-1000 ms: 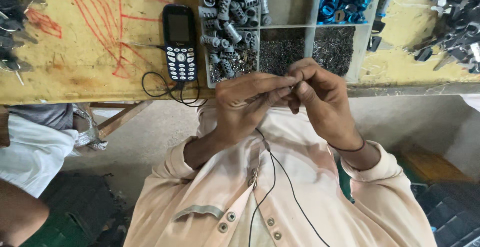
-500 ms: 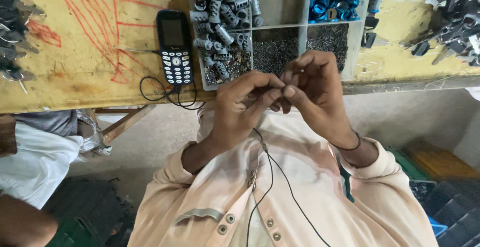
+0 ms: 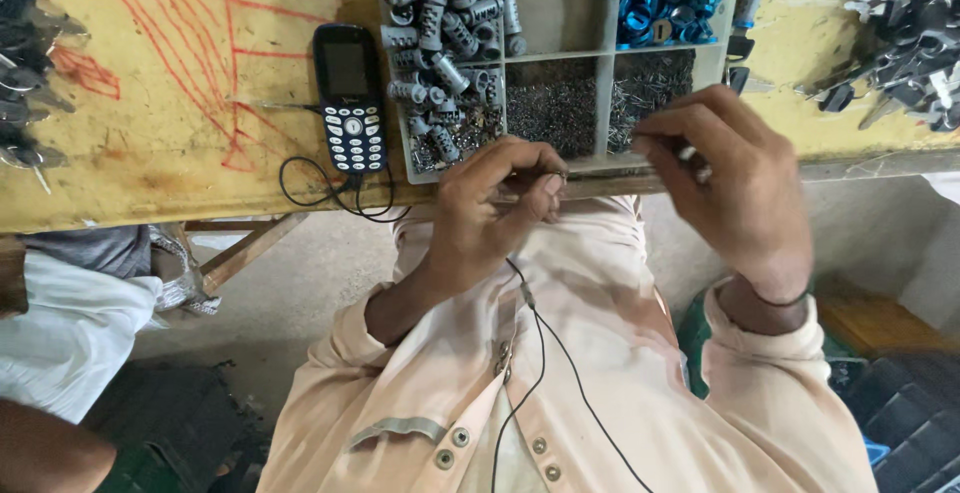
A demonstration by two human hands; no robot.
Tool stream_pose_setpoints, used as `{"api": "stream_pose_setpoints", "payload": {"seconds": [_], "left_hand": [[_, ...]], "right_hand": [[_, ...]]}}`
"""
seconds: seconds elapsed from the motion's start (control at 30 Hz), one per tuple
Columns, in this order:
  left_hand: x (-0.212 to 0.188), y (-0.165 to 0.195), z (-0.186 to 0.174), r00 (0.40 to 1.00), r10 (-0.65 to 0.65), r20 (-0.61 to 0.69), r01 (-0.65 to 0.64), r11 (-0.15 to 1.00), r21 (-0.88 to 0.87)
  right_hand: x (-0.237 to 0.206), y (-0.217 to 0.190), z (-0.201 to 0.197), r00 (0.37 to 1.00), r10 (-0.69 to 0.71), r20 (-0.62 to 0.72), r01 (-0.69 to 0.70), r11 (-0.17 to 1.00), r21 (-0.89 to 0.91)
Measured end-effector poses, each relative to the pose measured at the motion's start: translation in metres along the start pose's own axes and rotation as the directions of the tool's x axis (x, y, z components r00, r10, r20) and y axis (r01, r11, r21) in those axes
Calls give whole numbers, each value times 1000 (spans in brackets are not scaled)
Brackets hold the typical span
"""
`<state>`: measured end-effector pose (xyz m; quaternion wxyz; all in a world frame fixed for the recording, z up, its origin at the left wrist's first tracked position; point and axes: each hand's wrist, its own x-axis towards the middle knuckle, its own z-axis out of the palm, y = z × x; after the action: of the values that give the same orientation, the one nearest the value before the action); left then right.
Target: The person sits at a workbench and assembles small plastic and metal components by hand. They pick parts from a compartment tray, fit a small blue piece into a larger housing, press the pieces together, and place finished assemblies back toward the tray, repeating the cycle.
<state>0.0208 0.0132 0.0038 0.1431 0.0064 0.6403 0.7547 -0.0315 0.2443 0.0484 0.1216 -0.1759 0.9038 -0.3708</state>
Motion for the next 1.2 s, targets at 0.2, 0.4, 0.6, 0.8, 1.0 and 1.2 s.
{"api": "stream_pose_setpoints", "payload": {"seconds": [0.2, 0.4, 0.6, 0.8, 1.0, 1.2], "left_hand": [[10, -6, -2, 999, -8, 35, 7, 999, 33], [12, -4, -4, 998, 19, 63, -25, 996, 87], [11, -1, 9, 985, 172, -2, -164, 946, 280], [8, -4, 10, 995, -56, -81, 56, 998, -10], [6, -9, 5, 995, -52, -87, 44, 995, -94], [-3, -6, -1, 979, -9, -202, -4, 998, -62]], "right_hand": [[-3, 19, -1, 993, 83, 81, -30, 857, -515], [-1, 20, 2, 999, 35, 16, -27, 930, -366], [-11, -3, 25, 995, 91, -34, -39, 693, 720], [-18, 20, 30, 955, 217, -203, -91, 864, 495], [-21, 43, 18, 966, 129, -225, -111, 990, 93], [-11, 19, 12, 915, 350, -201, -234, 866, 441]]}}
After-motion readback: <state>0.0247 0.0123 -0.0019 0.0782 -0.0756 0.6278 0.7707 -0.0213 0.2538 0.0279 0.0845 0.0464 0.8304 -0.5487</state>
